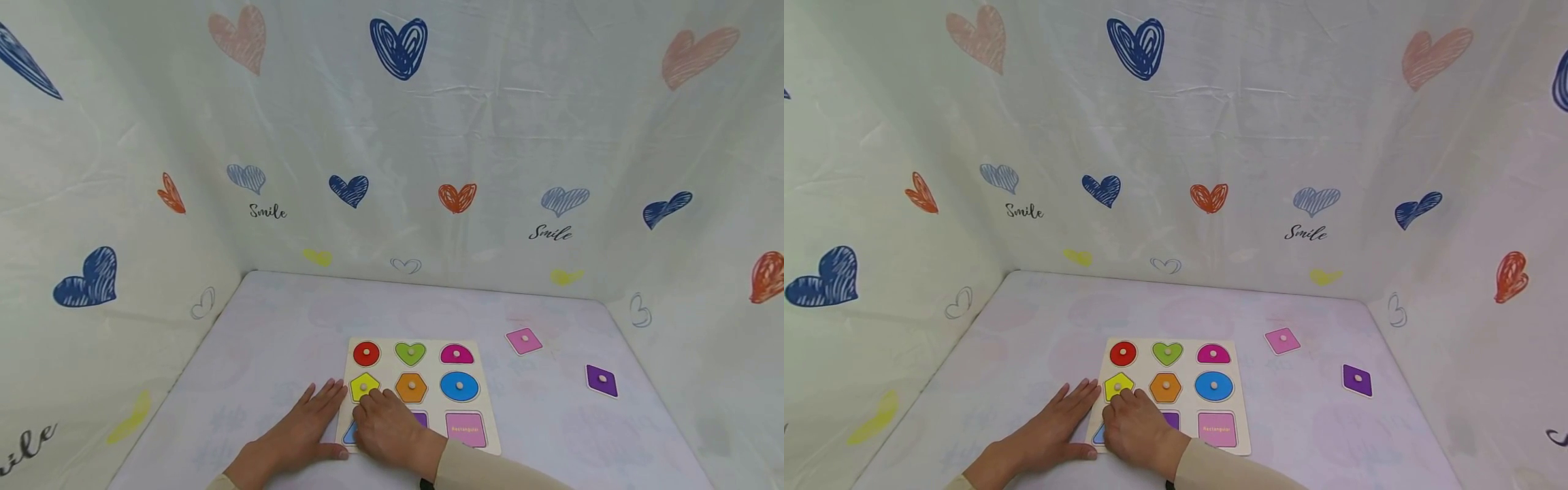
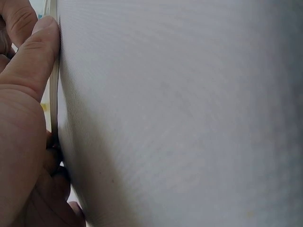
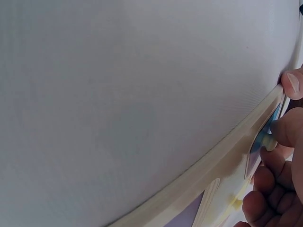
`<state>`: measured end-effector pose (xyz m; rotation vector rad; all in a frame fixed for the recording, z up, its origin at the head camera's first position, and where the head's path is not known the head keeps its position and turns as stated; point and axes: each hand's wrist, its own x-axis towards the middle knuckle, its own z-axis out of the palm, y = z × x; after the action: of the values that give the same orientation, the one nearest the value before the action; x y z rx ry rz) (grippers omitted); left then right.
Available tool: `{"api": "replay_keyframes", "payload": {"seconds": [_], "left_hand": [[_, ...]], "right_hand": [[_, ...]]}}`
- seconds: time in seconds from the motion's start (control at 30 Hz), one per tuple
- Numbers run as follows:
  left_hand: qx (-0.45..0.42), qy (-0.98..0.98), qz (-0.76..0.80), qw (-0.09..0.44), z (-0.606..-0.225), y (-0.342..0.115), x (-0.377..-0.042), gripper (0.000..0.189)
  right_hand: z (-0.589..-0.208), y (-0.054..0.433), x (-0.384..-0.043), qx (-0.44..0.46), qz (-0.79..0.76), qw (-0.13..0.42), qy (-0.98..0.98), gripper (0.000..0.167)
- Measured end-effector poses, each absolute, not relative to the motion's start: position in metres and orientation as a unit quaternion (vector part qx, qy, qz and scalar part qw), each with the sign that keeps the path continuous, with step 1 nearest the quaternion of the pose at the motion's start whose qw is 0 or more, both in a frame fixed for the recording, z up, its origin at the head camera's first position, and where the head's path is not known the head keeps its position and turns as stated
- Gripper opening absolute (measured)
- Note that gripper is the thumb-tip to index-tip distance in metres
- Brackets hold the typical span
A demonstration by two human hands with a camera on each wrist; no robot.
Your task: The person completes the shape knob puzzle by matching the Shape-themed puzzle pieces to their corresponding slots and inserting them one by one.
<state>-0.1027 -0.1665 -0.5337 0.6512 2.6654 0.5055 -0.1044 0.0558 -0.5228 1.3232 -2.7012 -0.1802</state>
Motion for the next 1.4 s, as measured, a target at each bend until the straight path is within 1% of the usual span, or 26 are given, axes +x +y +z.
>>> {"api": "replay_keyframes", "payload": {"seconds": [0.17, 0.27, 0.4, 0.63, 1.0, 1.1, 1.33, 1.4], "left_hand": [[0.238, 0.939, 0.178, 0.171, -0.534, -0.167, -0.103, 0.114], [0.237, 0.939, 0.179, 0.173, -0.533, -0.168, -0.102, 0.115], [0.233, 0.940, 0.181, 0.174, -0.533, -0.168, -0.102, 0.115], [0.226, 0.940, 0.187, 0.176, -0.532, -0.167, -0.102, 0.114], [0.197, 0.942, 0.190, 0.193, -0.533, -0.165, -0.103, 0.116], [0.196, 0.943, 0.187, 0.194, -0.535, -0.164, -0.103, 0.116], [0.208, 0.944, 0.174, 0.187, -0.538, -0.164, -0.103, 0.117], [0.209, 0.944, 0.174, 0.186, -0.538, -0.164, -0.102, 0.117]], "right_hand": [[-0.524, 0.056, -0.105, 0.443, -0.060, 0.076, -0.891, 0.033], [-0.523, 0.057, -0.106, 0.440, -0.055, 0.065, -0.894, 0.035], [-0.518, 0.058, -0.109, 0.424, -0.047, 0.043, -0.903, 0.042], [-0.509, 0.068, -0.119, 0.397, -0.034, 0.043, -0.916, 0.046], [-0.505, 0.097, -0.134, 0.329, 0.000, 0.049, -0.943, 0.032], [-0.505, 0.108, -0.137, 0.321, 0.017, 0.063, -0.945, 0.027], [-0.505, 0.136, -0.144, 0.322, 0.036, 0.142, -0.935, 0.021], [-0.506, 0.144, -0.146, 0.311, 0.046, 0.144, -0.938, 0.023]]}}
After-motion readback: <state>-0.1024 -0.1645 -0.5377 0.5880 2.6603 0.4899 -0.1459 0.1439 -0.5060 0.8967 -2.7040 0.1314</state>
